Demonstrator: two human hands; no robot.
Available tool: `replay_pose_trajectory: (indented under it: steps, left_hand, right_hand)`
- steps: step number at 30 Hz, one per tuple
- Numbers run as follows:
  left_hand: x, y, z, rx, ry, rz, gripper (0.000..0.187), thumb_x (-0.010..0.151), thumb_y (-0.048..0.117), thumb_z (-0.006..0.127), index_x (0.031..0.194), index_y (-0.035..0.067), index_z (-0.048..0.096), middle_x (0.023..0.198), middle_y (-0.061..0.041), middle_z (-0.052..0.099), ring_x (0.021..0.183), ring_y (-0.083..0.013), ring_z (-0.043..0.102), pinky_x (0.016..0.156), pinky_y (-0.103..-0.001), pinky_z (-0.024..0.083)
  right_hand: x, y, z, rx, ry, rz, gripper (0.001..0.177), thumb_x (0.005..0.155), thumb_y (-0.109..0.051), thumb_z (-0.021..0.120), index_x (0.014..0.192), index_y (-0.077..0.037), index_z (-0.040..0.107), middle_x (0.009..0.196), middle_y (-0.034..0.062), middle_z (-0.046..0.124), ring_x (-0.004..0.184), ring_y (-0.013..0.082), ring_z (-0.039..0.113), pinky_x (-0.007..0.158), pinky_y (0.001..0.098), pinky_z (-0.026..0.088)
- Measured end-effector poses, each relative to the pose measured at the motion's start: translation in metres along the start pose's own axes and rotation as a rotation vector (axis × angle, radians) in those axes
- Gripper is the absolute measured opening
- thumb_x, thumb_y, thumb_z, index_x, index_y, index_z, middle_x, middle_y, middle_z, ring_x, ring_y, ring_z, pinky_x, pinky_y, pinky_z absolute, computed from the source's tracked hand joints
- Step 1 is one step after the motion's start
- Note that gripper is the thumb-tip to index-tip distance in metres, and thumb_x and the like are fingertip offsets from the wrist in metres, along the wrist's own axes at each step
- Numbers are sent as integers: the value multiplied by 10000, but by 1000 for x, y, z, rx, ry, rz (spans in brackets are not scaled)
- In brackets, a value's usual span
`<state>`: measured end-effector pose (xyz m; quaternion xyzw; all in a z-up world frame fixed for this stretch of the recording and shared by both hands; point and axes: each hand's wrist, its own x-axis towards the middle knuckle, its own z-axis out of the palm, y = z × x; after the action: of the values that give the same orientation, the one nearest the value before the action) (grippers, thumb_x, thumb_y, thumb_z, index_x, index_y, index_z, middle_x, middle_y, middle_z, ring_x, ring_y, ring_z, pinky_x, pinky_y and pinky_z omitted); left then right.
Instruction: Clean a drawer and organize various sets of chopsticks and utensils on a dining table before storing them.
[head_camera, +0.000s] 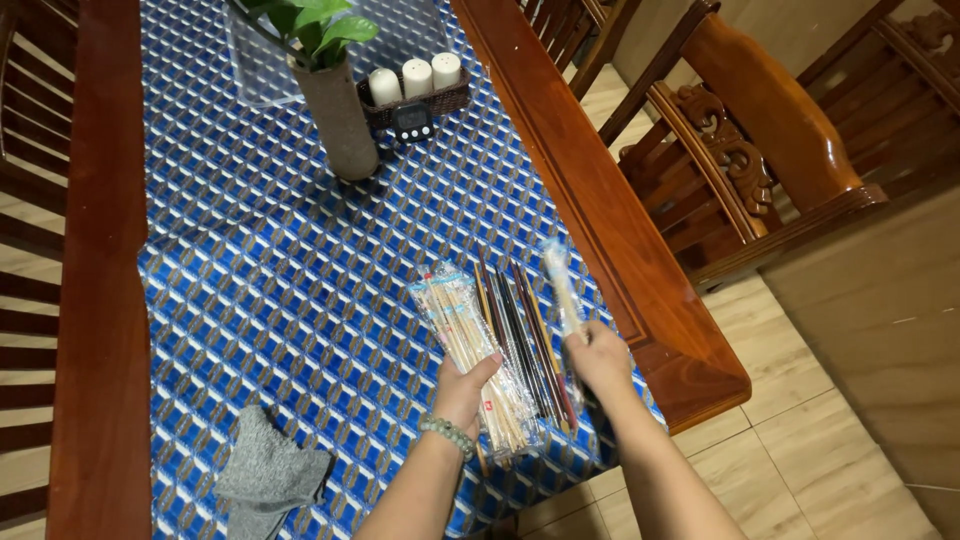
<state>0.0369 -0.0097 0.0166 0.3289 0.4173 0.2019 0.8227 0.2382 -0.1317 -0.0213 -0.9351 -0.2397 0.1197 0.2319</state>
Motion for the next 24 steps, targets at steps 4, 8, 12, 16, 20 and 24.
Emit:
replay_pose_trajectory:
  steps: [4,8,12,16,20,24]
  left_hand:
    - [-1,3,1,-7,14,-21,621,829,70,737,1391,-8,483,1330,-192,655,1209,-302,653,1013,-443,532]
    - [1,-4,9,22,-10,4,656,837,54,738,1413,39,424,1319,-158,638,1184,-275,647,962,-430,552]
    - [16,-25,14,-87,-103,116,623,830,53,729,1390,22,457,1263,-162,679,1118,-286,690,921,-411,587]
    - [-11,4,35,-92,-40,-99,590,934,108,654,1469,52,414,1215,-268,627,960,-463,581,793,-597,494]
    - [9,-23,37,-27,-93,209,576,856,106,763,1356,14,493,1220,-132,704,1069,-214,702,918,-347,572]
    - [7,-24,52,-120,-184,146,550,825,69,752,1327,2,537,1170,-149,699,990,-233,716,856,-371,585]
  right_hand:
    - [7,12,0,318,-15,142,300,876,-283,624,1052,-55,712,871,188,749,816,324,734,812,459,563]
    - [2,10,-2,1091,-359,252,262,962,-164,537,1121,10,651,804,116,683,653,268,651,584,394,543]
    - [-20,-16,9,1070,-522,-9,258,968,-118,592,1165,22,680,953,79,737,850,174,706,731,292,596]
    - [-60,-75,-30,583,-461,61,243,928,-220,651,1093,-49,702,867,88,713,768,253,690,669,388,591]
    - [-69,-70,-44,392,-46,-427,237,898,-214,704,1016,-18,768,906,142,722,840,281,697,748,372,543]
    - [-61,-56,-71,327,-157,-453,267,798,-219,789,975,-20,793,807,124,665,746,246,639,680,370,515]
